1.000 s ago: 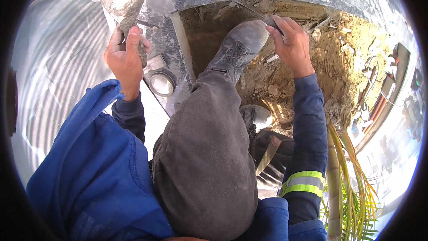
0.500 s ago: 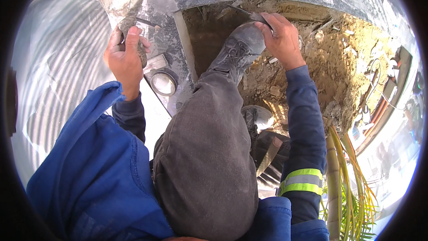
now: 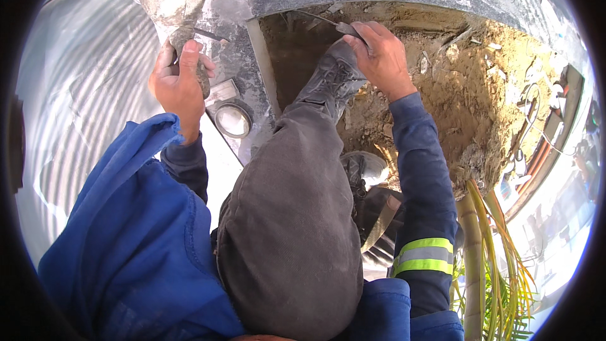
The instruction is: The person uses a trowel to scoop mortar from a container and applies it to the edge of a concrete structure. They repeatedly smooth and level the mortar along the joint using a second trowel, working around a potted plant in an outdoor setting.
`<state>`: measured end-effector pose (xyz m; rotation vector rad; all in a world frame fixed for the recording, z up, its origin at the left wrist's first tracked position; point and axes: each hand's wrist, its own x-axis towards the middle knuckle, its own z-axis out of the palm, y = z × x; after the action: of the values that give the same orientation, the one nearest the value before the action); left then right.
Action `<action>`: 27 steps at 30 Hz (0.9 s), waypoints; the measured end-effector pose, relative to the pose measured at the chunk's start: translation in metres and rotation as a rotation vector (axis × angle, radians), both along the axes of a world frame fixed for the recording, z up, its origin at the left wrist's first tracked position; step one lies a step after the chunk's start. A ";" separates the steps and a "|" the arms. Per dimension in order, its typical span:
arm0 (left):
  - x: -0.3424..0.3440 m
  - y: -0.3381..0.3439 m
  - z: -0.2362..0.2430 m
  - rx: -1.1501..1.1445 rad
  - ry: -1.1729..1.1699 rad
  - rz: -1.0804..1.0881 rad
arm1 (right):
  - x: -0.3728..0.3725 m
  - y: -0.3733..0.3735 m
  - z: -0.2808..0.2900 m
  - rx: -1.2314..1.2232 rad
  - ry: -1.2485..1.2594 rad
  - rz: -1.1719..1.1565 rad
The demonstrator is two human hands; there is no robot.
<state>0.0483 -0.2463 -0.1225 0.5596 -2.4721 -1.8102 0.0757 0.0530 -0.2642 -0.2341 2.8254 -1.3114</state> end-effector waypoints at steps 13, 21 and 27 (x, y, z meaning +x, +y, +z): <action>-0.003 0.012 0.001 0.017 -0.031 -0.032 | -0.003 -0.002 0.007 -0.035 -0.006 0.008; -0.008 0.015 -0.004 0.031 0.001 -0.093 | -0.001 0.002 0.024 -0.031 0.062 0.100; -0.008 0.020 0.010 -0.008 -0.033 -0.035 | -0.001 0.029 0.008 -0.087 -0.052 -0.032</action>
<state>0.0407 -0.2267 -0.1124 0.5542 -2.5249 -1.8171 0.0751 0.0823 -0.2564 -0.1541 2.7439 -1.4272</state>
